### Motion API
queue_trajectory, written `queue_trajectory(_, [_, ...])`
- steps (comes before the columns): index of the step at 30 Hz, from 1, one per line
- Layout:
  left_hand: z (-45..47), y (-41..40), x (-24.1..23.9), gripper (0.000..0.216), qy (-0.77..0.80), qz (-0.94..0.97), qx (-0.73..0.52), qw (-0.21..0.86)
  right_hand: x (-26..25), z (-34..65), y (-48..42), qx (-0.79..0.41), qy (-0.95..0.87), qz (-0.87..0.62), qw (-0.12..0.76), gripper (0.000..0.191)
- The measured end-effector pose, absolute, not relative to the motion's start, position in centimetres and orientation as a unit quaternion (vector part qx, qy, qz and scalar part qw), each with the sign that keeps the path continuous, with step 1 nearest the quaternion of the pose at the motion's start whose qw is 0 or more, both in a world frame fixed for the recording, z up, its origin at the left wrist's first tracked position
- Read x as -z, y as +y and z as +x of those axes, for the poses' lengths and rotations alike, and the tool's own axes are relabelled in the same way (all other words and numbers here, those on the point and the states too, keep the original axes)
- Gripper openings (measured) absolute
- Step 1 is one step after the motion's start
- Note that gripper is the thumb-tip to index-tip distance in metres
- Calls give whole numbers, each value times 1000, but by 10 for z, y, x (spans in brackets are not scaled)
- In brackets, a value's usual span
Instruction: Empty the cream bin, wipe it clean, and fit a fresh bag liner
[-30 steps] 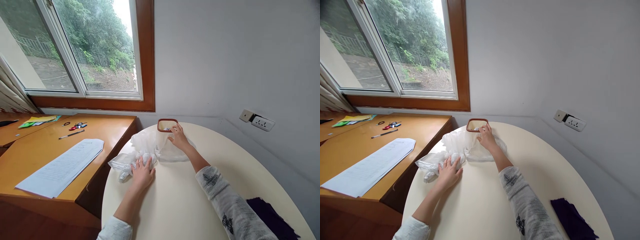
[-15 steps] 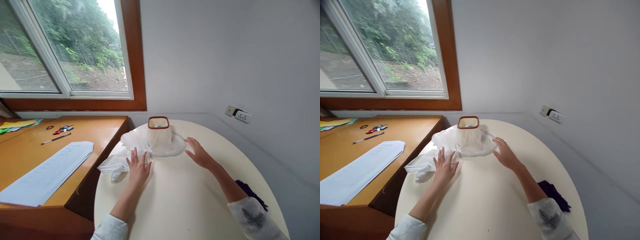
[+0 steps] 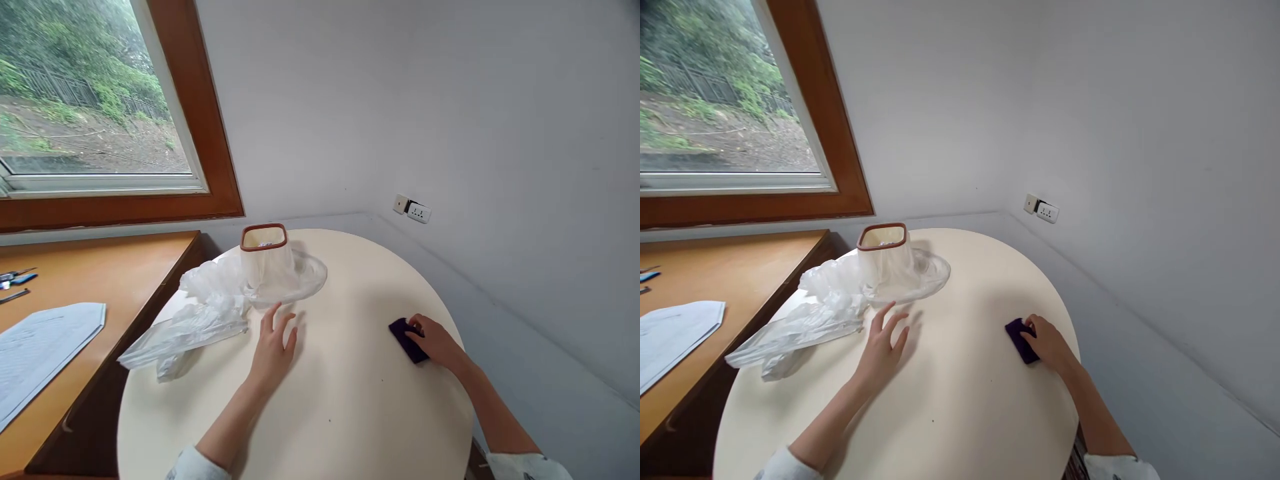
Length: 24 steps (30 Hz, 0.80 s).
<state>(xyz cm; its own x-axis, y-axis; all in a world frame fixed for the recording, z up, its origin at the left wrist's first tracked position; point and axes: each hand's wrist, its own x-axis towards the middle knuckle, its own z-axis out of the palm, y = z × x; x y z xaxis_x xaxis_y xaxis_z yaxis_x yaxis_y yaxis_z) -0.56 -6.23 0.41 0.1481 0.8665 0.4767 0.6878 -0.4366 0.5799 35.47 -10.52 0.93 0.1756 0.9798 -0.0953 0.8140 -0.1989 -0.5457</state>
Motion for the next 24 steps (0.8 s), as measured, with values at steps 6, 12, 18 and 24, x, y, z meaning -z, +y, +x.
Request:
queue_trajectory(6, [26, -72, -10, 19, 500, 627, -430, 414, -12, 256, -64, -361, -655, -568, 344, 18])
queue_trajectory(12, [27, -69, -15, 30, 428, 462, -493, 600, -11, 168, -39, -562, -540, -418, 467, 26])
queue_trajectory(18, [16, -65, -13, 31, 394, 428, -504, 639, 4, 155, -49, -605, -525, -376, 466, 26])
queue_trajectory(24, [16, -63, -6, 29, 364, 374, -488, 700, 9, 154, -49, -551, -527, -412, 500, 29])
